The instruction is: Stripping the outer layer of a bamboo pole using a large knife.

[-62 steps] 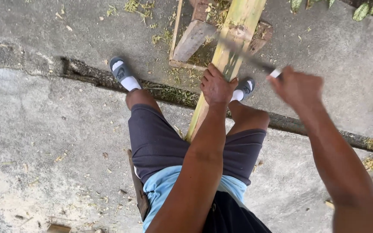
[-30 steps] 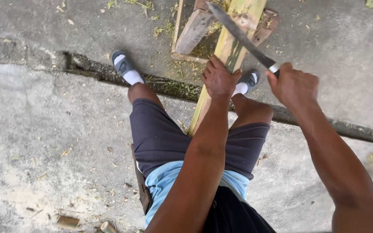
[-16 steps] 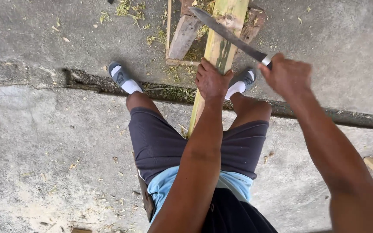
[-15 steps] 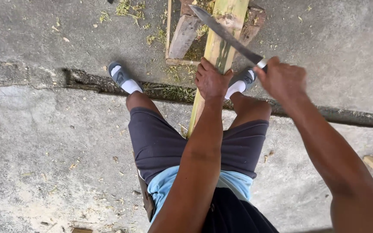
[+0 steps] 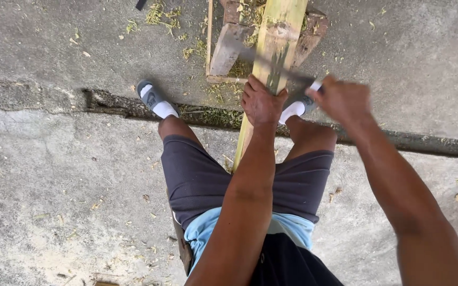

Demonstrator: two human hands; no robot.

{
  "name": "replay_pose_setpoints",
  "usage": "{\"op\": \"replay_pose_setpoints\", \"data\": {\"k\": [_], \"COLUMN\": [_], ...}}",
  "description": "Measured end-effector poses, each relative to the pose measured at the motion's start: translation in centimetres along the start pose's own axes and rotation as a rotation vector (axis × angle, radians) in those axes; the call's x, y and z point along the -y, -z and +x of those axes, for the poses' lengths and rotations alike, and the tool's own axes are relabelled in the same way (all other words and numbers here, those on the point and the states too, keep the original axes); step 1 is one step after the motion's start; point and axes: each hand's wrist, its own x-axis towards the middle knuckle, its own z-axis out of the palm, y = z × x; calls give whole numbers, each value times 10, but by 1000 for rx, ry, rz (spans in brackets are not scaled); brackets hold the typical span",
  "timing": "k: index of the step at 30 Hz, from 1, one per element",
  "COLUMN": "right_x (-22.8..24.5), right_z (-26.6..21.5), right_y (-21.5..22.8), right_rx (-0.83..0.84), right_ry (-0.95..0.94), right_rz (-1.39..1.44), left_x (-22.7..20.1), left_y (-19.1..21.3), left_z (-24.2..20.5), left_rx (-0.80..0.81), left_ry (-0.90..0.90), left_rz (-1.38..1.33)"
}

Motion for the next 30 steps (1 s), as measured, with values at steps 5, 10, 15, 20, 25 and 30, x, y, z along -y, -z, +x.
{"op": "replay_pose_setpoints", "data": {"k": [5,10,15,20,25,30], "right_x": [5,-4,-7,-5,-11,6], "right_z": [-2,3,6,7,20,24], "right_y": [-22,-20,-23,-32,-46,-37], "right_rx": [-5,75,33,82,-21,62], "right_ry": [-10,-11,-13,-50,-3,-7], "right_rz": [30,58,35,123,114,153], "left_x": [4,-1,-1,-5,-6,-2], "left_y": [-6,1,1,6,8,2], "left_z": [-1,-5,-3,-3,-5,-6], "left_rx": [-16,-6,0,26,33,30], "left_ry": [10,6,5,15,17,29], "left_rz": [3,10,-4,-1,-4,18]}}
